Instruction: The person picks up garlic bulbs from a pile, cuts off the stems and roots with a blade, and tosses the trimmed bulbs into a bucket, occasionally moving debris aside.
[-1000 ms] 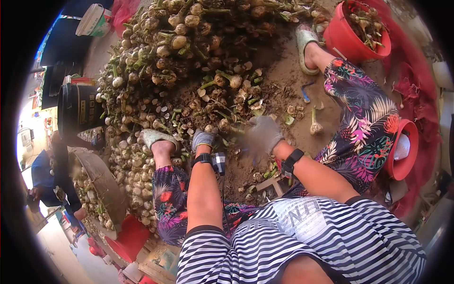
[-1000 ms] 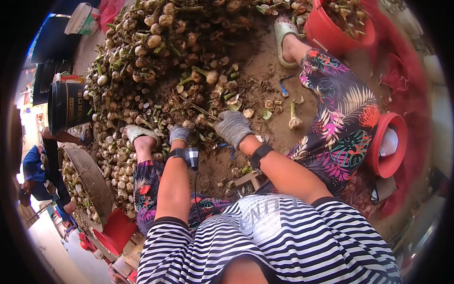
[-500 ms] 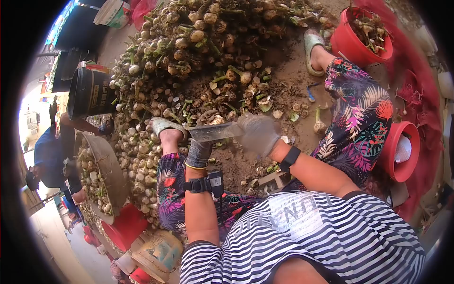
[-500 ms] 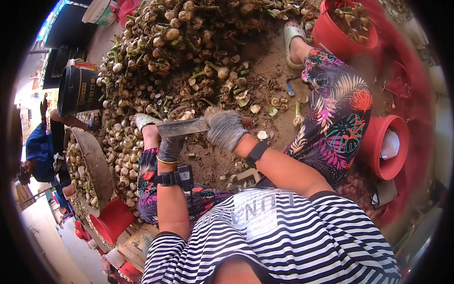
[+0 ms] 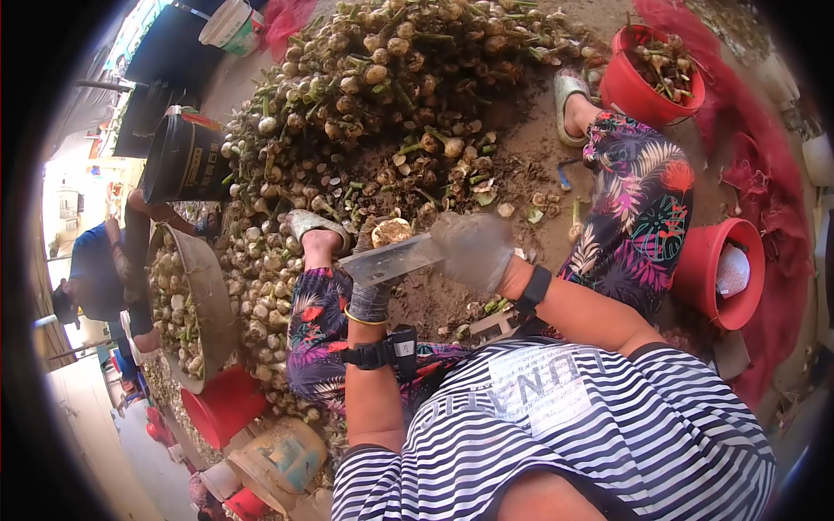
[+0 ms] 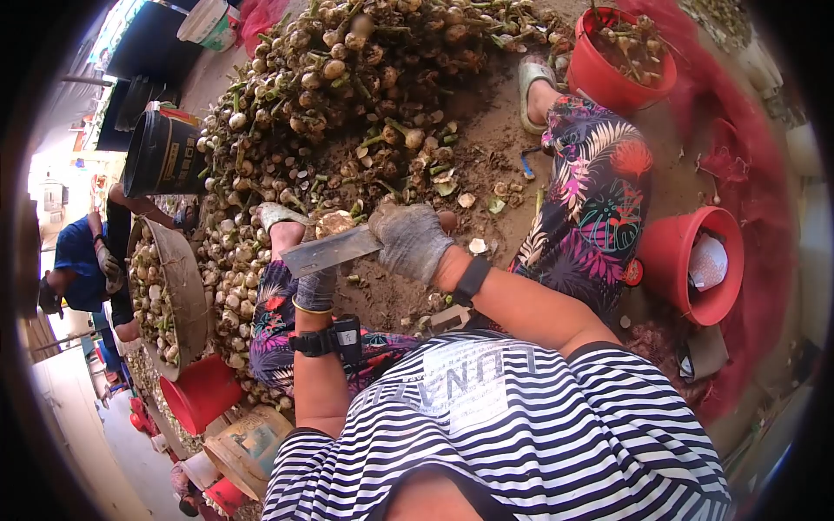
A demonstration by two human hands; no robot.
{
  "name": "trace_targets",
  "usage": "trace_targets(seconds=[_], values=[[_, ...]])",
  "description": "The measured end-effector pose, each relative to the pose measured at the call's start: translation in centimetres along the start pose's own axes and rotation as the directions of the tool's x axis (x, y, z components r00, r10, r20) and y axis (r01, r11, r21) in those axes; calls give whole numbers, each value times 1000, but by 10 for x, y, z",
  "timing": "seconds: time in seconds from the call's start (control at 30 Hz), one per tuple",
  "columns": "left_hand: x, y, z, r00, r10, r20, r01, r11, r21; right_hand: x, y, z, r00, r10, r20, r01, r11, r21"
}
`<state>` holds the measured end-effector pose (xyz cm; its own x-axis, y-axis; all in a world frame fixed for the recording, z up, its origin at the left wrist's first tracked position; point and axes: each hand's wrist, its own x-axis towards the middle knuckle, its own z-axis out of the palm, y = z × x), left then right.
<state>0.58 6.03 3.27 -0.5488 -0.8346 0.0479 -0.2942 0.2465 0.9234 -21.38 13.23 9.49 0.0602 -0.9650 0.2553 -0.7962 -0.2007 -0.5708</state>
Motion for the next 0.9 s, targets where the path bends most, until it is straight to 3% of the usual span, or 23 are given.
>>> trace_targets(seconds=[0.17, 0.27, 0.3, 0.37, 0.4, 0.43, 0.47, 0.53, 0.6, 0.67, 0.7, 0.77, 0.8, 0.87, 0.9], values=[[-3, -9, 0, 999, 12, 35, -14, 999, 42, 2, -4, -7, 992, 18, 124, -21, 1000, 20], [-6, -24, 2, 993, 105, 57, -115, 972, 203, 5, -4, -13, 983, 29, 179, -33, 999, 21], [-7, -29, 3, 981, 161, 107, -190, 906, 379, 7, -3, -15, 967, 59, 249, -65, 998, 16], [-7, -32, 2, 935, 218, 280, -354, 523, 776, 10, 3, -12, 944, 88, 319, -96, 995, 9], [-2, -3, 7, 981, 35, 191, -96, 944, 315, 12, 13, -4, 933, 140, 332, -128, 990, -57], [3, 31, 15, 959, -171, 226, 231, 933, -276, 15, 27, 8, 920, 193, 342, -159, 979, -124], [6, 40, 21, 956, -199, 214, 273, 868, -415, 25, 63, 27, 696, 487, 528, -462, 866, -190], [9, 60, 31, 948, -254, 190, 314, 675, -668, 13, 100, 35, 692, 613, 383, -646, 762, -52], [30, 39, 36, 986, -166, -21, 138, 878, -458, 21, 94, 32, 752, 619, 226, -640, 768, 28], [41, 27, 31, 915, -368, 165, 368, 597, -713, 19, 90, 28, 762, 622, 181, -637, 770, 34], [45, -7, 23, 902, -428, 64, 413, 808, -419, 19, 87, 26, 776, 617, 135, -627, 778, 47], [46, -12, 19, 890, -453, -50, 440, 883, -165, 19, 77, 20, 789, 602, 125, -614, 782, 108], [50, -15, 12, 816, -576, -50, 530, 780, -333, 19, 73, 18, 802, 587, 114, -598, 784, 166], [42, 12, 14, 838, -546, 10, 351, 524, -776, 16, 62, 21, 835, 545, 76, -548, 811, 203], [37, 11, 17, 838, -545, 7, 348, 525, -777, 13, 54, 20, 896, 444, -11, -426, 867, 259]])
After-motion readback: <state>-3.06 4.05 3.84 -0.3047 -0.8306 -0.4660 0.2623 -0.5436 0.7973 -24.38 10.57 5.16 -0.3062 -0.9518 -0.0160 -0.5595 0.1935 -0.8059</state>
